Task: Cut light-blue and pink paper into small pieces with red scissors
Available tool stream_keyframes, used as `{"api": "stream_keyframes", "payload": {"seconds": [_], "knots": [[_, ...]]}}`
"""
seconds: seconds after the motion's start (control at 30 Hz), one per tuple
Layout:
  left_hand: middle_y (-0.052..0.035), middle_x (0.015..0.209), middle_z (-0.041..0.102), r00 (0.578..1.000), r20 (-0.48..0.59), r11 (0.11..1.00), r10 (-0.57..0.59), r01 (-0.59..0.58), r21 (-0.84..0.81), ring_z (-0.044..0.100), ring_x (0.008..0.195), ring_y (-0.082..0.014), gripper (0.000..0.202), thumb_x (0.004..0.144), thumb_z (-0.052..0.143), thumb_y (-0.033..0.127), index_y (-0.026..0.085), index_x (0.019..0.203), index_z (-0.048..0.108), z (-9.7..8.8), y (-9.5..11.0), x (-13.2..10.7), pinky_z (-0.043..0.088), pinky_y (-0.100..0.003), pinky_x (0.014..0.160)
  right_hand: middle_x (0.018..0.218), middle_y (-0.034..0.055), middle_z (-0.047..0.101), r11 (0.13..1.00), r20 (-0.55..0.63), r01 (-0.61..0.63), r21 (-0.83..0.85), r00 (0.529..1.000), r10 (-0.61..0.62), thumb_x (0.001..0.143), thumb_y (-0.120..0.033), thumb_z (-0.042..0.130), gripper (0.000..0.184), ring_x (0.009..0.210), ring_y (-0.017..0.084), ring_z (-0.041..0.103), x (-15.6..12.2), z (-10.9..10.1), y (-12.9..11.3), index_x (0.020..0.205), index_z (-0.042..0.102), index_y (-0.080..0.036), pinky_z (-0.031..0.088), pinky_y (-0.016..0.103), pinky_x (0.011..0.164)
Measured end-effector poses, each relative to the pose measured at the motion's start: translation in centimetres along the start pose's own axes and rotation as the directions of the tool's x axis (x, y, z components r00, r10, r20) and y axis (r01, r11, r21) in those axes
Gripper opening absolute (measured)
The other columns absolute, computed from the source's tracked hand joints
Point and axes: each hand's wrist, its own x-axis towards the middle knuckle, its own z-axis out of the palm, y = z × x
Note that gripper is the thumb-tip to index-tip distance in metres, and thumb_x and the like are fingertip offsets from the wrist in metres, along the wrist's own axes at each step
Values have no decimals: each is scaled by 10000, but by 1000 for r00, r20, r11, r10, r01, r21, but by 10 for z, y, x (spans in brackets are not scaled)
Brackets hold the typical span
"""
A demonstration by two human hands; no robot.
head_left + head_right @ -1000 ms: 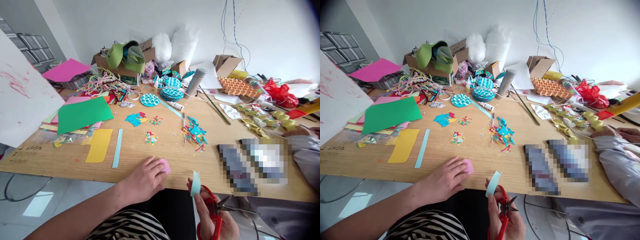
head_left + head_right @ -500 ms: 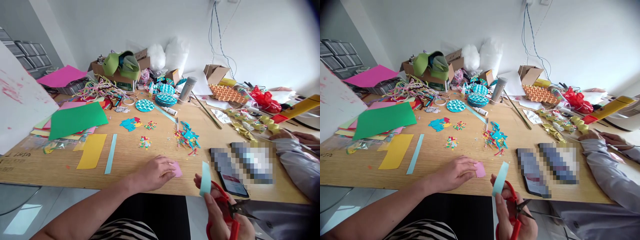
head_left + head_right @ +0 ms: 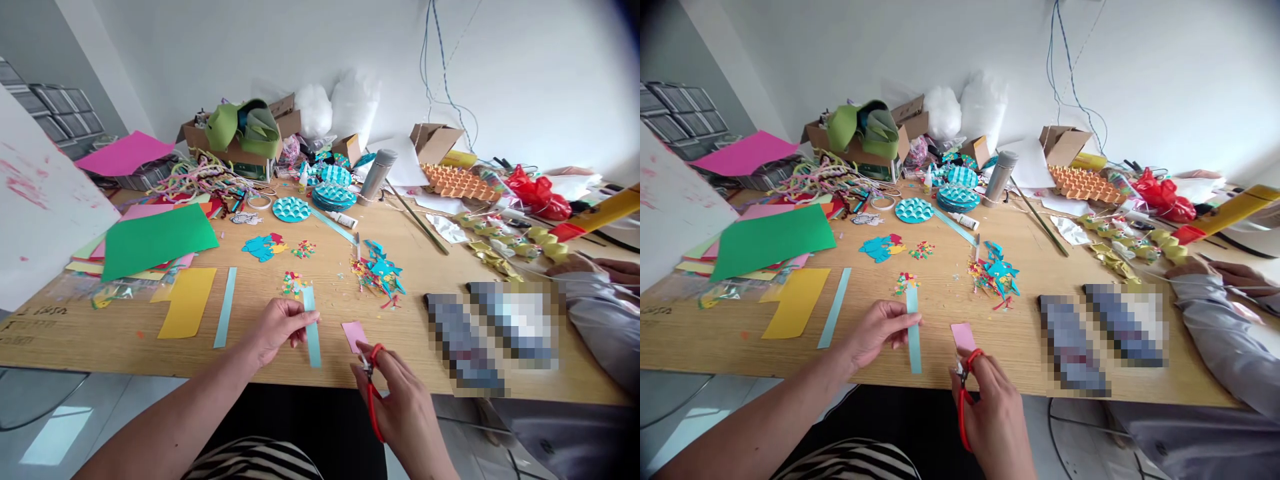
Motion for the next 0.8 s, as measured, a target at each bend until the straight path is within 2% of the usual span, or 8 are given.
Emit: {"api": "stream_keyframes", "payload": {"seconds": [0.13,0.23,0.3,0.43,0.6,0.63,0.7,0.8], "knots": [[-4,510,563,1000,-17,994,-5,7,107,517,442,-78,407,620,747,482,92,704,667,-7,1,4,318,-160,359,979,112,677,960,120,201,-193,976,-180,836,-230,591,229,945,259,642,2,2,18,1061,577,-187,537,353,784],[5,493,555,999,15,985,-38,35,168,537,427,-97,419,626,733,500,100,705,634,-6,1,11,340,-168,336,1144,155,649,909,150,316,-273,947,-284,806,-261,637,360,1095,298,599,-9,4,30,1140,540,-167,528,398,876],[4,503,567,996,56,982,-67,56,183,552,430,-104,421,628,733,498,104,710,610,-3,1,17,377,-179,350,1218,153,623,871,190,367,-325,928,-320,837,-209,572,347,1161,295,567,-20,4,39,1177,526,-160,515,401,911],[1,508,574,982,149,980,-117,90,177,566,430,-114,399,653,732,473,113,681,563,18,1,37,452,-228,421,1149,119,664,843,122,396,-364,918,-378,871,-91,426,343,1088,255,614,-39,6,53,1190,530,-162,502,401,899],[17,483,532,977,195,960,-89,32,277,563,452,-125,349,762,651,445,139,651,526,51,-5,67,489,-274,501,981,79,706,868,41,393,-305,915,-401,850,-102,450,284,912,226,667,-42,5,53,1091,571,-190,521,357,794],[9,503,546,979,192,932,-64,-10,362,565,462,-131,332,775,634,447,130,701,563,53,-5,70,490,-279,507,953,72,707,882,12,379,-279,920,-391,843,-105,474,257,884,219,670,-41,4,52,1061,575,-196,520,349,783],[-36,681,647,975,172,803,141,-214,556,610,565,-151,326,780,631,420,126,921,629,49,-3,68,505,-287,582,907,58,703,926,-67,313,-211,940,-334,821,-123,534,208,829,211,673,-39,-1,51,1004,579,-211,519,340,768],[-107,1016,674,889,200,484,412,-399,779,646,837,-205,441,798,620,360,147,1182,578,29,3,45,511,-331,779,864,50,700,997,-257,73,-16,963,-75,754,-212,651,169,771,224,671,-40,-8,53,911,595,-232,521,365,784]]}}
